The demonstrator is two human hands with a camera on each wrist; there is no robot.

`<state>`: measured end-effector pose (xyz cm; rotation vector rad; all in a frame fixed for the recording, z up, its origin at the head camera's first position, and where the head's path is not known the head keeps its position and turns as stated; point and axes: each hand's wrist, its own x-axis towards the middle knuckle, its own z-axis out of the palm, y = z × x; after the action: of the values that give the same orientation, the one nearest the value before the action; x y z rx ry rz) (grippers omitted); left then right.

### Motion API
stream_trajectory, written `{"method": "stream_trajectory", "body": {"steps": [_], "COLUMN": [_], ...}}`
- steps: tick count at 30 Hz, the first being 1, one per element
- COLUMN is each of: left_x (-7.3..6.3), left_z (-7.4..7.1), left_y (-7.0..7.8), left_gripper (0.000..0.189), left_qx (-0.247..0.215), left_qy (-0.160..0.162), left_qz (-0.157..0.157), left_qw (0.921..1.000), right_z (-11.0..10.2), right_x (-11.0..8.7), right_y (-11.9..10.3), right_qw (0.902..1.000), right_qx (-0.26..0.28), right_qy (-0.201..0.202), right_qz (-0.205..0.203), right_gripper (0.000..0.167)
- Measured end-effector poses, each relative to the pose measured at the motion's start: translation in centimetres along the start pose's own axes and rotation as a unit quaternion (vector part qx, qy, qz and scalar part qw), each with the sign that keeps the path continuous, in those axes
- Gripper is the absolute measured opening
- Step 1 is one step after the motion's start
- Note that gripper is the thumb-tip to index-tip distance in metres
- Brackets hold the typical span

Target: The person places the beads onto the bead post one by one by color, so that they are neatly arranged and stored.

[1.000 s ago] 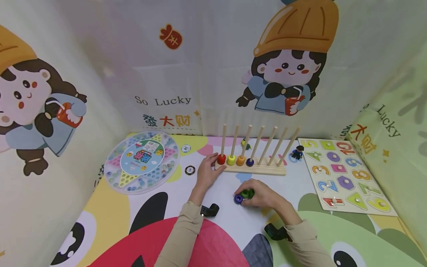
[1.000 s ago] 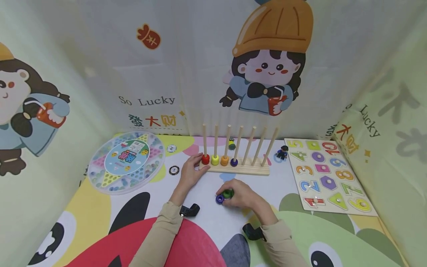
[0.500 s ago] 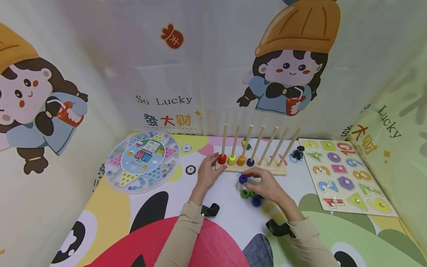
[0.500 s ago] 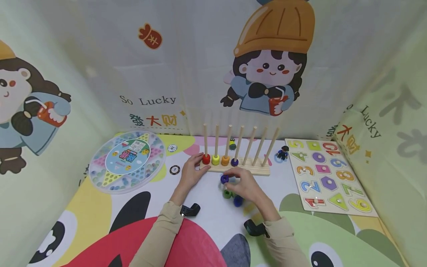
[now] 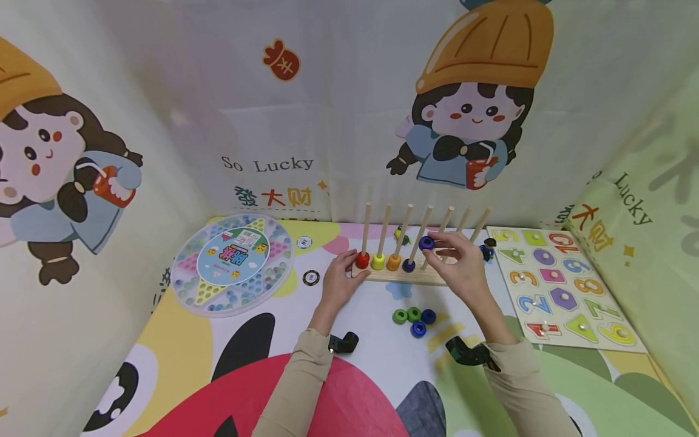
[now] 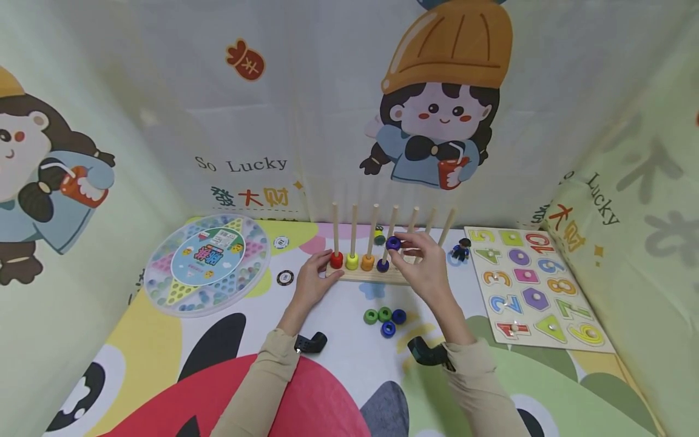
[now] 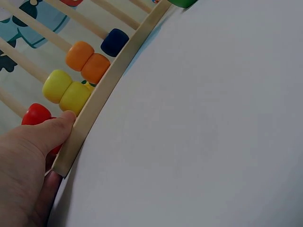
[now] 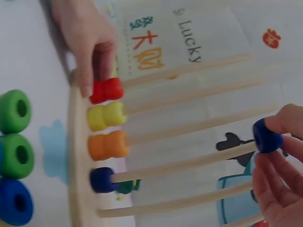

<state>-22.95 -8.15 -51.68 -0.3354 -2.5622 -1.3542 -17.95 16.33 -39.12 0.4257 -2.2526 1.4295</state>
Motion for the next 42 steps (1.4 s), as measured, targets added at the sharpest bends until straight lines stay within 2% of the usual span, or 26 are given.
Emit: {"method": "stream_trajectory", "body": {"steps": [7,14,24,32,35,39,42], "left_x": [0.0,0.1,-0.1,-0.1,-0.1,0.0,0.0], "left_z": [0.0,0.0,0.0,0.0,-0.1,-0.2,-0.1], "left_y": [-0.1,0.1,0.2,0.2,0.2,0.4,0.4], "left_gripper": [0.055,0.056,0.055,0.054,0.054,0.054,0.054], "left_qx": [-0.001,-0.005,0.0,0.006,0.01,0.008,0.007], "left_qy": [-0.004,-0.009,-0.013,-0.01,-0.01,-0.007,-0.006], "left_qz": [-0.008,-0.014,-0.017,-0.019,-0.017,-0.014,-0.014], "left_qw": [1.0,0.9999,0.9998,0.9998,0.9998,0.9998,0.9999], "right_z": [-0.5,-0.5,0.2,0.5,0.4,0.3,0.3], "right_x": [1.9,3.7,4.7,4.9,4.8,4.2,3.2], "right_y": [-1.6,-3.5,-4.2,-4.2,-4.1,-3.6,-2.7], "right_qw": [0.9972,0.9918,0.9859,0.9808,0.9806,0.9831,0.9863], "right_qx": [0.013,-0.024,-0.11,-0.151,-0.147,-0.113,-0.094], "right_qy": [0.065,0.123,0.121,0.119,0.123,0.128,0.112], "right_qz": [-0.034,-0.027,-0.035,-0.033,-0.042,-0.066,-0.077], "right_gripper": [0.031,0.028,0.027,0.028,0.028,0.024,0.022]}}
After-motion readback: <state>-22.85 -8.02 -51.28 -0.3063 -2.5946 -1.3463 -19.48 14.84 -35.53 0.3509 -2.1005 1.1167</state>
